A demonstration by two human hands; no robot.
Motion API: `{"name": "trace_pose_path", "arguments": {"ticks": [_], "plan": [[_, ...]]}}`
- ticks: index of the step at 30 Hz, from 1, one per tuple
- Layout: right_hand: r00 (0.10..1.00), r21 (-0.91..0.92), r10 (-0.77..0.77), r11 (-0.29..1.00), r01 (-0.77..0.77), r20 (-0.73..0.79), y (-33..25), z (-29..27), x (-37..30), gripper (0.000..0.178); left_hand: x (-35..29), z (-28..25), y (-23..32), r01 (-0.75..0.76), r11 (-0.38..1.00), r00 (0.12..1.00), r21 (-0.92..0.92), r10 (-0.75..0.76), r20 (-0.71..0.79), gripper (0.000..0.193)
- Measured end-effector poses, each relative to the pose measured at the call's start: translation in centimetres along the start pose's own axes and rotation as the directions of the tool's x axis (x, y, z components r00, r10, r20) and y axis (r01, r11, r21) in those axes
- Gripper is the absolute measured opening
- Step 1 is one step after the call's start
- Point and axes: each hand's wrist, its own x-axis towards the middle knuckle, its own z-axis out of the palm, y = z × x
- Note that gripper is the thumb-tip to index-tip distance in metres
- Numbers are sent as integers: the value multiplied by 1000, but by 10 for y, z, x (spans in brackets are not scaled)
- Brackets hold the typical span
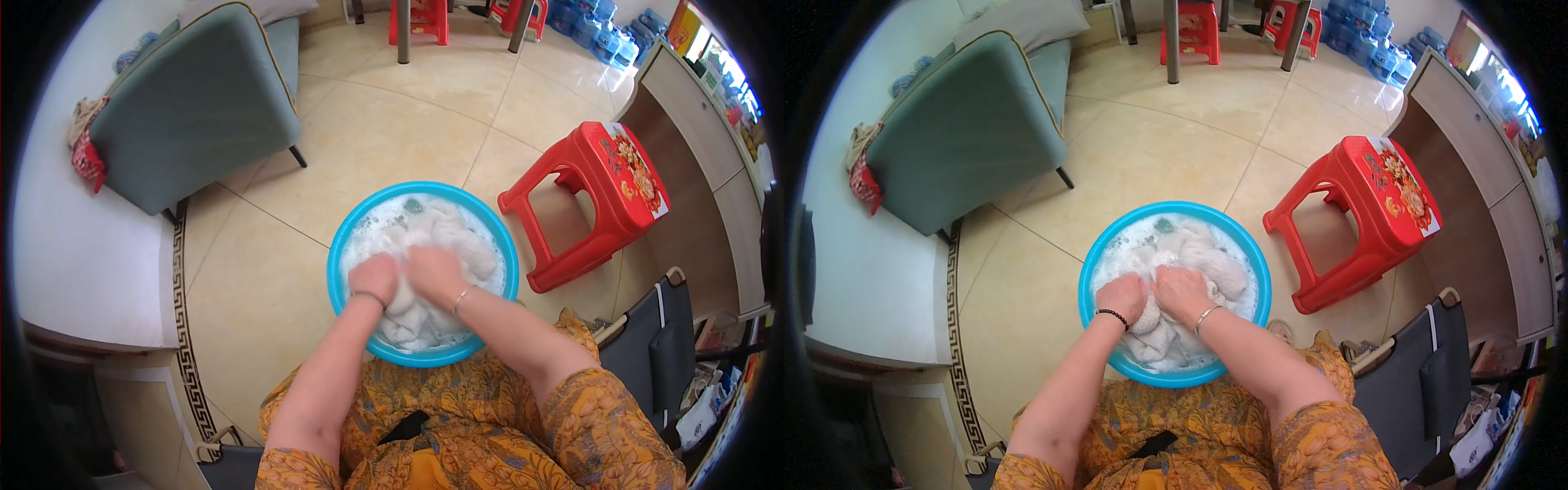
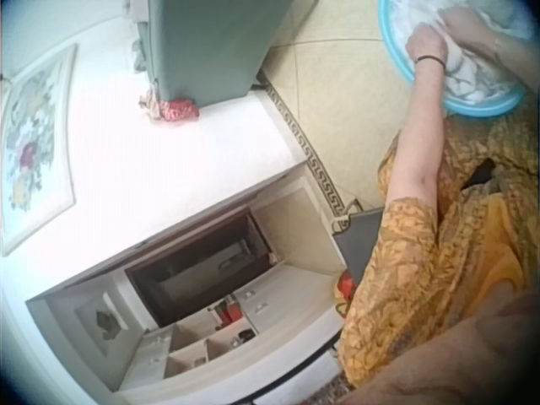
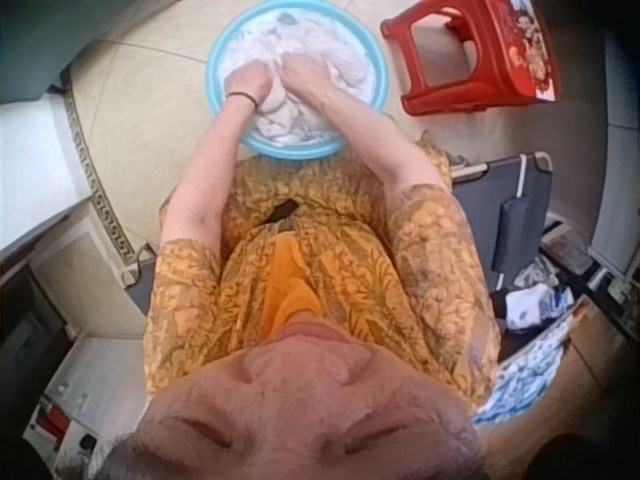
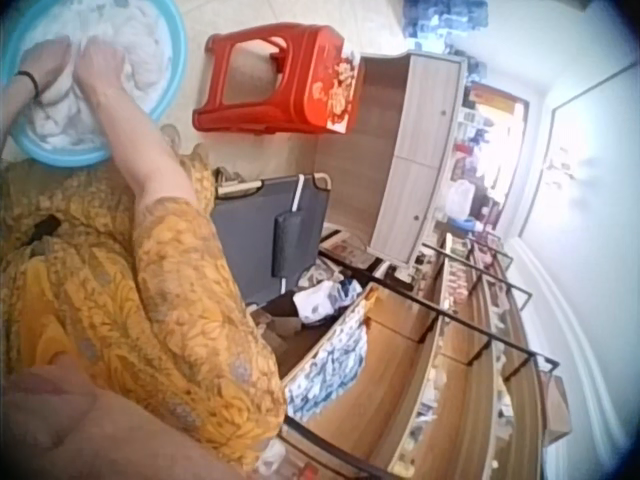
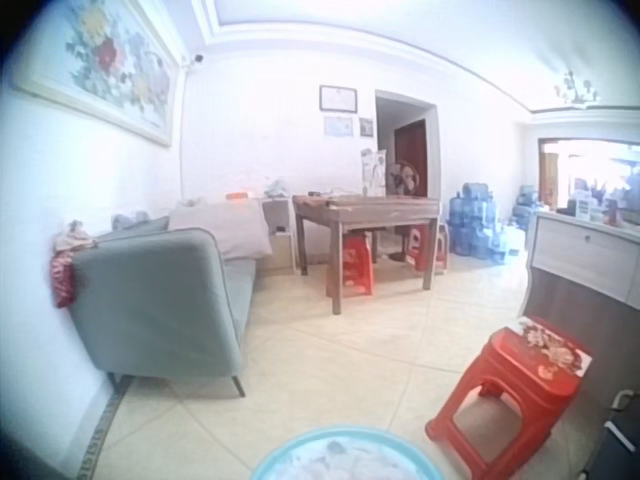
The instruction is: The person washes a white cloth by hand in a blue basin of soapy water, scrubbing it and turning it over.
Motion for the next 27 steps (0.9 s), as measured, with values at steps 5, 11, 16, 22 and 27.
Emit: {"name": "trace_pose_path", "arguments": {"ticks": [5, 11, 16, 22, 27], "plan": [[997, -9, 54, 999, -53, 64, 1, 5, 14, 26, -4, 5, 6, 44, 999, 997, -32, -46, -67, 31], [999, -130, -40, 991, 41, 6, 10, 22, 24, 31, -26, 17, 11, 44, 995, 969, -95, -65, -236, 27], [985, 375, 171, 915, -151, -20, 67, 37, 38, 50, -58, 13, 20, -75, 994, 968, -76, 55, -244, 26], [949, 837, 310, 503, -218, 61, 3, -103, -18, 51, -80, -29, 0, -217, 886, 964, -411, 129, -232, 24], [963, 985, 210, -75, -154, 166, 14, -132, -35, 36, -90, -39, -9, -320, 815, 935, -482, 189, -301, 38]]}}
